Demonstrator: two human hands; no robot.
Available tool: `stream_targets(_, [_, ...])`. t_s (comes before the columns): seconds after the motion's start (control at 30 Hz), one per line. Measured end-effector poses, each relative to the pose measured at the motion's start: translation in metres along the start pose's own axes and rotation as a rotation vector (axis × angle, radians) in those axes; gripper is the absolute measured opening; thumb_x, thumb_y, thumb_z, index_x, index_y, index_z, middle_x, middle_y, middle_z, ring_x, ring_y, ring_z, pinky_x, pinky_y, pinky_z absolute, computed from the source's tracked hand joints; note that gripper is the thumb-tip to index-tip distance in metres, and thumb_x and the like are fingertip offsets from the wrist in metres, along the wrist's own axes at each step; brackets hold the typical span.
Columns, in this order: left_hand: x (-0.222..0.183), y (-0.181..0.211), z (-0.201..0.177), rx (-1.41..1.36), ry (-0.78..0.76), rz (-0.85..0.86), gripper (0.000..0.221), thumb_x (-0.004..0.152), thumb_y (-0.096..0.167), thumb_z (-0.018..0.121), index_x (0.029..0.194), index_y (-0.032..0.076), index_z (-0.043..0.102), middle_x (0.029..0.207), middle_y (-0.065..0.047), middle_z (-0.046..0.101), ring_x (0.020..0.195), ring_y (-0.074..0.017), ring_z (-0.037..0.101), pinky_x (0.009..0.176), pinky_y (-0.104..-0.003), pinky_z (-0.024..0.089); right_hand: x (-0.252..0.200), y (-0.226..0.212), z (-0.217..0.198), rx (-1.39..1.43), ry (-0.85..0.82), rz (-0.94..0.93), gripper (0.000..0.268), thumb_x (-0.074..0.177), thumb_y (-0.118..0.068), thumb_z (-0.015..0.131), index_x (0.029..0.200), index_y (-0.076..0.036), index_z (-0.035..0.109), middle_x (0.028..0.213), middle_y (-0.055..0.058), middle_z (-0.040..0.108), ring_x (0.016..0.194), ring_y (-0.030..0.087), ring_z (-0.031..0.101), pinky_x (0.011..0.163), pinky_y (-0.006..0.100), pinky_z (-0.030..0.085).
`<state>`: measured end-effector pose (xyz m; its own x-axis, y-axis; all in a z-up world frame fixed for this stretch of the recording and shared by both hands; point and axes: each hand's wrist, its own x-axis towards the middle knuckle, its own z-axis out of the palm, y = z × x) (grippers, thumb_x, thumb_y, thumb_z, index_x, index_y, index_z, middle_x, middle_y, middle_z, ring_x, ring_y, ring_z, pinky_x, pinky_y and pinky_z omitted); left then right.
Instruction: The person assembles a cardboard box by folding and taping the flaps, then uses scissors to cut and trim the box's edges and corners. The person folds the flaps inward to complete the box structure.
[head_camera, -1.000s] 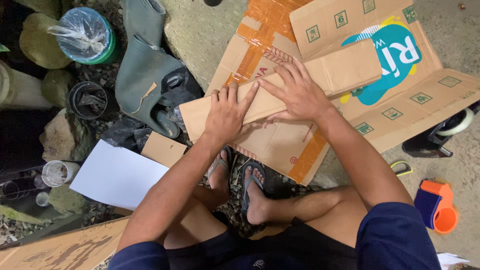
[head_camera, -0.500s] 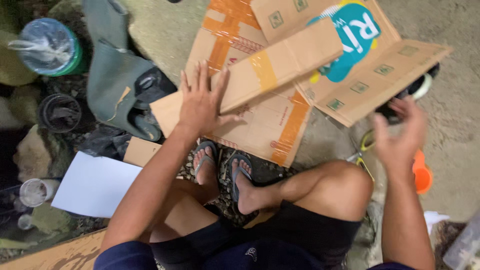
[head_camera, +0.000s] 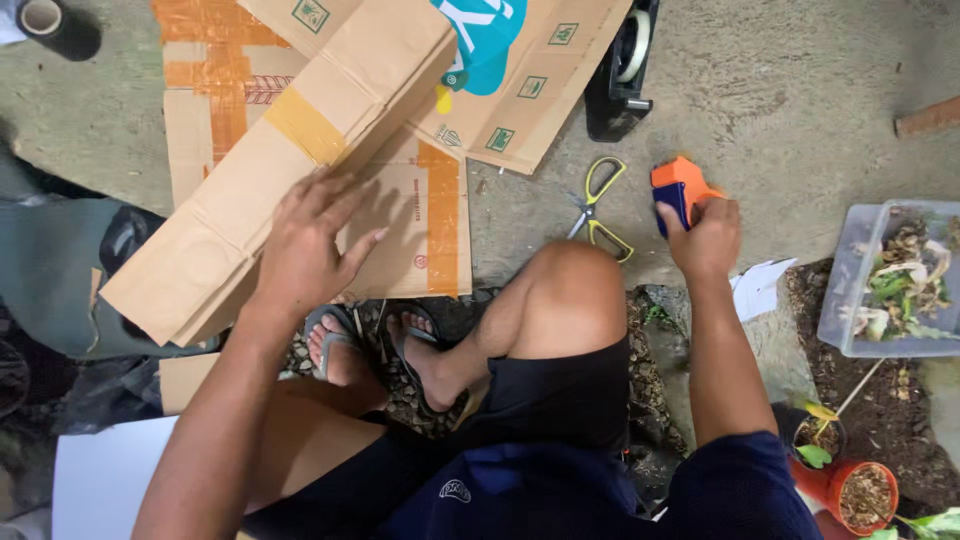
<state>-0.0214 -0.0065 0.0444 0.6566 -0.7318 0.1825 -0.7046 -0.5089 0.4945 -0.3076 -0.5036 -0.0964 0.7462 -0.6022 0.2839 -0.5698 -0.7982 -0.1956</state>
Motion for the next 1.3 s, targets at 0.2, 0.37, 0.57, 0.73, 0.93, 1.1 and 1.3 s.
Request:
stream_targets(0.2, [-0.013,0.004,0.025,-0.173,-0.073,0.122,0.043,0.089,0.029,0.074,0.127,0.009,0.071,0.126,-0.016,0.073,0.117,-0.034,0.067,0.105,-0.046,0.05,0.016,-0.006,0.006,-0.172,-0.208,0.212,0.067,0.094,-0.056,0.077,0.117,0.006,0.066,0.101,0.031,0.071,0.091,0.05,0.068,0.074,0.058,0.052])
stream_targets(0.37, [-0.025,0.01,0.029,-0.467,-0.203,-0.151,0.039,0.097,0.038,0.068,0.125,0.011,0.073,0.121,-0.015,0.074,0.112,-0.0291,0.07,0.1,-0.04,0.054,-0.021,-0.058,-0.074,0.437,-0.134,0.056,0.038,0.116,-0.031,0.07,0.111,0.004,0.058,0.102,0.015,0.07,0.092,0.025,0.067,0.084,0.04,0.053])
stream_targets(0.57, [-0.026,0.009,-0.004,-1.051,-0.115,-0.281,0.043,0.105,0.039,0.055,0.127,0.005,0.071,0.133,-0.01,0.07,0.125,-0.0197,0.064,0.107,-0.035,0.048,-0.074,-0.212,-0.118,0.918,-0.541,-0.073,0.033,0.096,-0.019,0.066,0.123,-0.002,0.056,0.103,0.004,0.068,0.09,0.013,0.062,0.081,0.028,0.053])
stream_targets(0.73, [-0.039,0.012,-0.025,-1.267,-0.153,-0.329,0.047,0.108,0.041,0.047,0.125,0.004,0.071,0.125,-0.007,0.072,0.12,-0.0147,0.064,0.107,-0.032,0.048,-0.086,-0.302,-0.097,1.088,-0.776,-0.187,0.021,0.094,-0.012,0.069,0.111,-0.002,0.06,0.094,0.003,0.07,0.084,0.01,0.065,0.075,0.027,0.055])
stream_targets(0.93, [-0.054,0.006,-0.02,-1.265,-0.135,-0.495,0.034,0.099,0.032,0.069,0.107,-0.001,0.076,0.103,-0.007,0.074,0.094,-0.009,0.068,0.085,-0.028,0.057,-0.091,-0.333,-0.092,1.046,-0.801,-0.187,0.021,0.095,-0.013,0.07,0.109,-0.002,0.06,0.09,0.002,0.067,0.08,0.008,0.059,0.072,0.026,0.052])
stream_targets(1.1, [-0.056,-0.005,-0.014,-1.241,-0.114,-0.545,0.026,0.093,0.023,0.076,0.104,0.001,0.076,0.092,-0.003,0.078,0.084,-0.0071,0.069,0.077,-0.024,0.058,-0.088,-0.349,-0.09,1.079,-0.788,-0.316,0.021,0.095,-0.014,0.069,0.11,-0.001,0.061,0.093,0.004,0.069,0.084,0.009,0.062,0.076,0.028,0.053])
stream_targets(1.3, [-0.051,-0.02,-0.014,-1.012,-0.033,-0.615,0.02,0.09,0.021,0.076,0.096,0.002,0.078,0.086,-0.004,0.078,0.076,-0.0052,0.067,0.068,-0.024,0.057,-0.081,-0.377,-0.085,1.058,-0.803,-0.237,0.023,0.094,-0.016,0.07,0.11,0.0,0.063,0.091,0.007,0.073,0.082,0.01,0.064,0.075,0.029,0.054])
